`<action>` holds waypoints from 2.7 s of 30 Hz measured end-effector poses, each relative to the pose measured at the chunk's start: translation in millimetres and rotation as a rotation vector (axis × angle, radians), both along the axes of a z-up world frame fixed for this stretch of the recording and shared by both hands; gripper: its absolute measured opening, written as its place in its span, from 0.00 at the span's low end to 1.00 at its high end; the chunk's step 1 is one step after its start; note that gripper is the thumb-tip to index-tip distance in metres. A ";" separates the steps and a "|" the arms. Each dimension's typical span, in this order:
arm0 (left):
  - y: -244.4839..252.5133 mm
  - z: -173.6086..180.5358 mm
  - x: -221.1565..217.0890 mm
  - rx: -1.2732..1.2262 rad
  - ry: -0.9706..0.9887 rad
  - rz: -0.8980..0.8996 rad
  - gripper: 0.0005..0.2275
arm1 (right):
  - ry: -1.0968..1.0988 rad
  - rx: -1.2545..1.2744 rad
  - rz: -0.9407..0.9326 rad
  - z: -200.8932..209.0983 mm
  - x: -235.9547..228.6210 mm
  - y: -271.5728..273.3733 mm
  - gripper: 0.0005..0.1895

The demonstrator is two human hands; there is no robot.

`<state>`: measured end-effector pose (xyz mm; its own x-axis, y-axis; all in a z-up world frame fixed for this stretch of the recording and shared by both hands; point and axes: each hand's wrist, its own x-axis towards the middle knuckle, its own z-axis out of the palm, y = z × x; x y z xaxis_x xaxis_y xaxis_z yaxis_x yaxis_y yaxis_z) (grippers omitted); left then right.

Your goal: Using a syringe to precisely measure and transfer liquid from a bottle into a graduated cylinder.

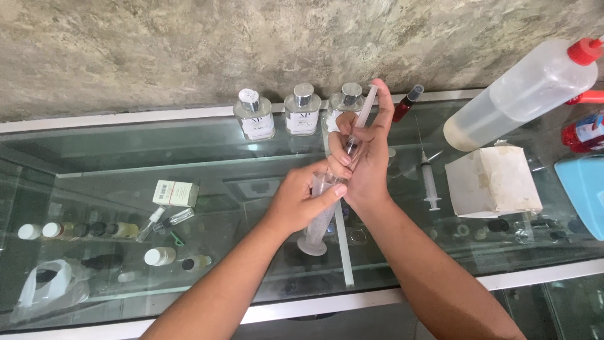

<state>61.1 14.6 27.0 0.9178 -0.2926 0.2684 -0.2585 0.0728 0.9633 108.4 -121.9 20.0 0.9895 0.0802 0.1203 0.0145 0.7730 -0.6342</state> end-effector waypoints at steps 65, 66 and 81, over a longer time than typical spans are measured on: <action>2.2 -1.6 -8.2 -0.020 0.017 0.009 0.09 | 0.070 -0.097 -0.062 4.3 2.8 -1.0 0.31; 3.0 -4.3 -8.7 -0.019 0.028 0.009 0.10 | 0.075 -0.094 -0.065 5.0 3.0 -0.7 0.31; -0.8 -5.9 -5.1 -0.015 0.014 0.010 0.09 | 0.038 -0.053 -0.033 0.6 4.8 -2.2 0.29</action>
